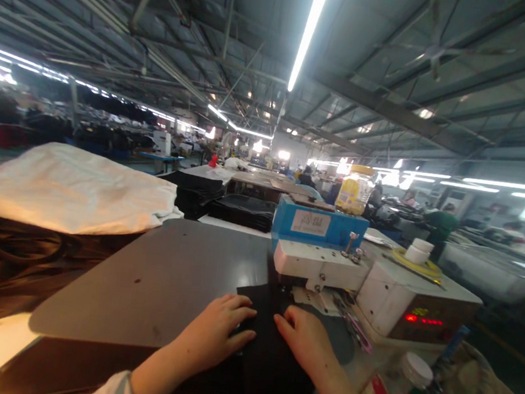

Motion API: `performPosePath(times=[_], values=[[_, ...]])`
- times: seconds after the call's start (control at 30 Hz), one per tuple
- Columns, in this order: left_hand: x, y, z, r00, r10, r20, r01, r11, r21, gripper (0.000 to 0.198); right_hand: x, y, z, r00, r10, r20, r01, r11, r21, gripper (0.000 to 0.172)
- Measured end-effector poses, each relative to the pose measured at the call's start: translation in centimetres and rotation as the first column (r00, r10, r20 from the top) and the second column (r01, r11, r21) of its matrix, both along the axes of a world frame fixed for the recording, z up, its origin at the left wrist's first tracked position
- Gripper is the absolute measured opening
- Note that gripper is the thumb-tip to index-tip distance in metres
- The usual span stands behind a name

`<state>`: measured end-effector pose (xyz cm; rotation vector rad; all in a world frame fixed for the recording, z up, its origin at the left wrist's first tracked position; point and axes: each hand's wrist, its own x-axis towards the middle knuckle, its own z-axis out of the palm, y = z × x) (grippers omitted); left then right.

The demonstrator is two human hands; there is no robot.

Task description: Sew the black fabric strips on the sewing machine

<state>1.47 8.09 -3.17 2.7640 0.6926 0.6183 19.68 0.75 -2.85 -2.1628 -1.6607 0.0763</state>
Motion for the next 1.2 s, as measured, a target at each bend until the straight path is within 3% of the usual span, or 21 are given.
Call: performPosePath(times=[0.5,0.93,1.2], values=[[2.8,-0.7,-0.4,0.997,-0.079,-0.003,0.079,0.996,0.030,0.031,1.4,1.6,0.0,0.993,-0.116,0.010,0.116,0.993,0.027,0.023],[2.9,-1.3,-0.3,0.986,-0.166,0.012,0.166,0.986,-0.004,0.031,1.4,2.4,0.3,0.987,-0.138,0.085,0.137,0.990,0.027,0.023],[3.3,-1.2,0.5,0.984,-0.176,-0.007,0.176,0.984,-0.026,0.032,1.5,2.8,0.0,0.981,-0.133,0.142,0.130,0.991,0.026,0.021]])
